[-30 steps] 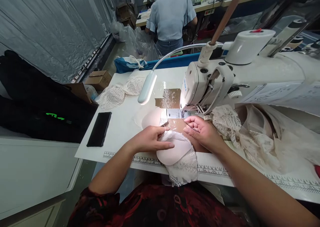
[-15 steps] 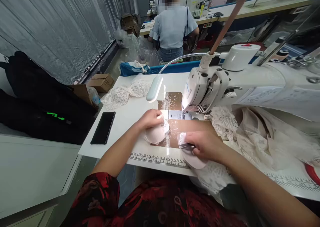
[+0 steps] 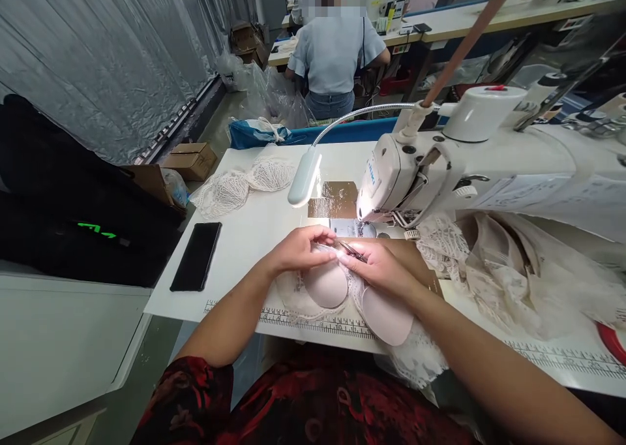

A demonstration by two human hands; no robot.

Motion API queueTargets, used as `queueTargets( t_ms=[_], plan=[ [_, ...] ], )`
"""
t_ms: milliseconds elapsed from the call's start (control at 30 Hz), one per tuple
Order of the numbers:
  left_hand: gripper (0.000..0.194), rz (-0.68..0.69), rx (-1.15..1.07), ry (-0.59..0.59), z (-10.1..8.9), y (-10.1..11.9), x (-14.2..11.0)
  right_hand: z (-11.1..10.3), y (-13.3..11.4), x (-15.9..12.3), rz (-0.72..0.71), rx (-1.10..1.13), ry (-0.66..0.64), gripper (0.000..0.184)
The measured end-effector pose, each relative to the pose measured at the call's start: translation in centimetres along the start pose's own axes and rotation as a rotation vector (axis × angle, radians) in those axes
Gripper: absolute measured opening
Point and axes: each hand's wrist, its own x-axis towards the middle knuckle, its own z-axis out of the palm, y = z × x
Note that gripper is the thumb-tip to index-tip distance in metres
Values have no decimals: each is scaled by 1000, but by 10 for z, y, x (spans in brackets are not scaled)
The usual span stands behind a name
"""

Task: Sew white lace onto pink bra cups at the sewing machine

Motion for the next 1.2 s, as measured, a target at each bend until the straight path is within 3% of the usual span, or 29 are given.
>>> queueTargets(
  t_ms=[67,200,333,467,733,967,1100,1200],
  plan=[
    [35,16,22,-38,4,-1,1,-1,1,-1,-14,38,-22,28],
    [29,-94,-97,-95,9,-4,4,-10,1,-3,-48,30,-32,25],
    [27,-203,-217,-160,7,-5,5,-23,7,-5,-53,-67,-10,34],
    [28,-217,-250,-206,8,-3,6,-31,9,-5,-113,-115,-63,38],
    [31,-246,-263,-217,12,-7,6,-18,-8,-4,-32,-61,-48,23],
    [36,-244,-242,-201,13,-5,5,-14,-4,-5,-16,-84,22,22],
    [36,-255,-229,-194,14,-4,5,-14,4,-2,31,66,63,24],
    [32,-217,-241,-209,14,-6,7,-10,8,0,82,246,25,33]
  ],
)
